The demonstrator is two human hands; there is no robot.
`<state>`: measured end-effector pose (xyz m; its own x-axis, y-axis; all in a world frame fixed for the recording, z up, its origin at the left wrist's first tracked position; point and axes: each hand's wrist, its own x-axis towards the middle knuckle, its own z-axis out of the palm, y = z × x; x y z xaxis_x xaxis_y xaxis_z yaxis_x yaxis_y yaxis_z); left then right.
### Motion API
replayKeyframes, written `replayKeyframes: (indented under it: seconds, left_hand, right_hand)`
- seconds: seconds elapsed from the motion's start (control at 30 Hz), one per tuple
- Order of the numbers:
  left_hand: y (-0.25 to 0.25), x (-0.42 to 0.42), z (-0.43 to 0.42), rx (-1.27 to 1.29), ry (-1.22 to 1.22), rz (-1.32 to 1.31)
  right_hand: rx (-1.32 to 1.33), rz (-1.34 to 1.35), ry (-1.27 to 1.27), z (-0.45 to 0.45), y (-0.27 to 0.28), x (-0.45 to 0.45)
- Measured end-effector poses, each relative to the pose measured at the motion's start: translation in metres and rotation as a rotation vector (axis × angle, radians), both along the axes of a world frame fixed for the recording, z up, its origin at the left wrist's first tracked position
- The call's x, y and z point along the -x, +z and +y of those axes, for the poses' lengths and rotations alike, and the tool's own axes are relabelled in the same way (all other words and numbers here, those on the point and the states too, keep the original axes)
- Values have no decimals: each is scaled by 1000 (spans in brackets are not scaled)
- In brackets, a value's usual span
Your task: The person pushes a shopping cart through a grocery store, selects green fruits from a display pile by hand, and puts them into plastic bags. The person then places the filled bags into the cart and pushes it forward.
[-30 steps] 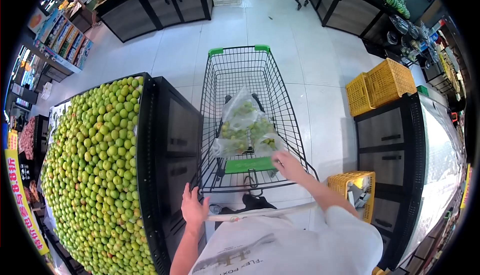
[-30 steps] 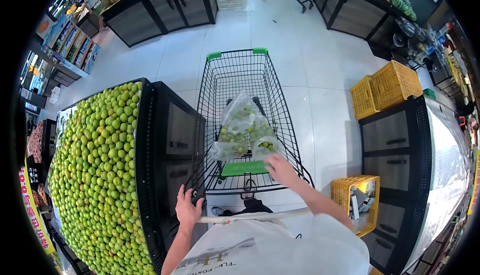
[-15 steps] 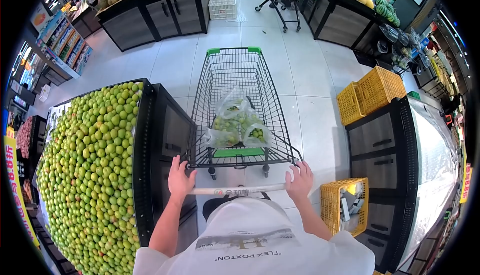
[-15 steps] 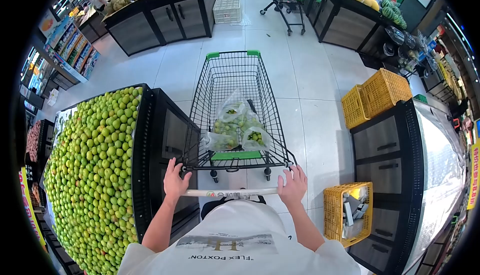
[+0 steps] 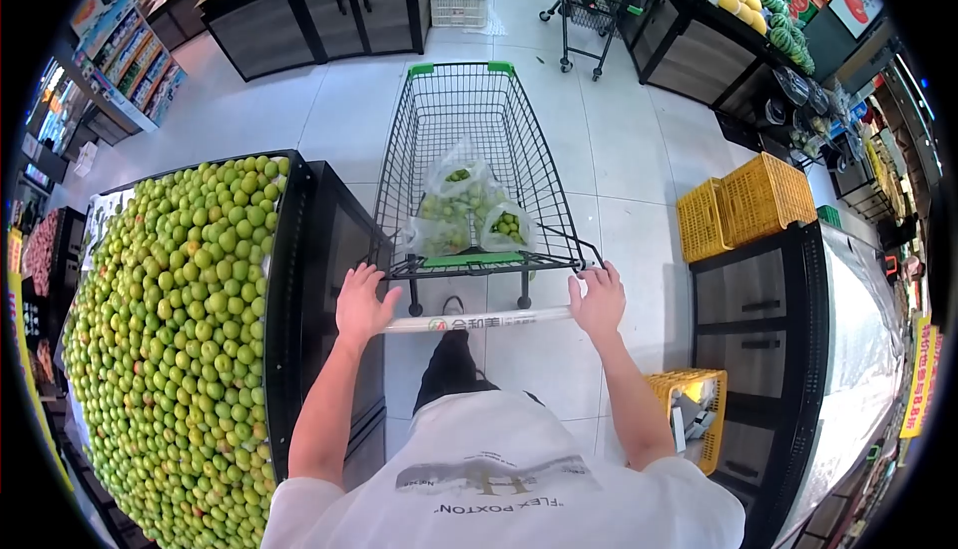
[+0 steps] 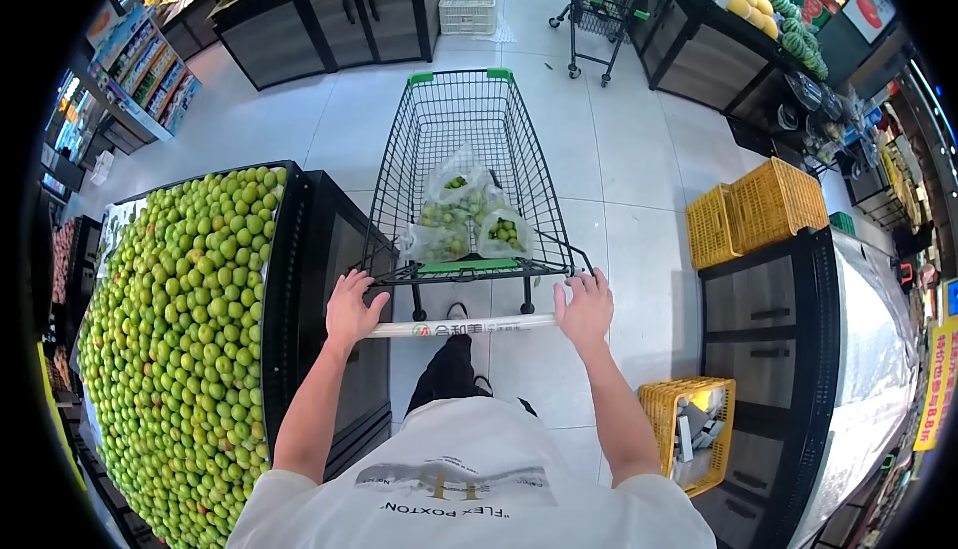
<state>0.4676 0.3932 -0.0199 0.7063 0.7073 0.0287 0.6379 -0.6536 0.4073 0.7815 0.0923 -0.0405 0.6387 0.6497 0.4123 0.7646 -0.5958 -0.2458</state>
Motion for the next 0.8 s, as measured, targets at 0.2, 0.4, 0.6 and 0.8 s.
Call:
replayKeyframes:
  seconds: [0.2,0.4,0.6,0.8]
  left_hand:
    - [4,-35,48,22,-12,11]
    - [0,-73,100,51,21,-3]
    - [-4,-112,152,108,43,15]
    - [-15,-143,203,81,58,-52]
  right_hand:
    - [52,5,19,57,-3,-43]
    - [151,57,-6,123,-2,-92]
    - [193,107,-30,191,-2,-140]
    - [203,86,-8,259,3,-182]
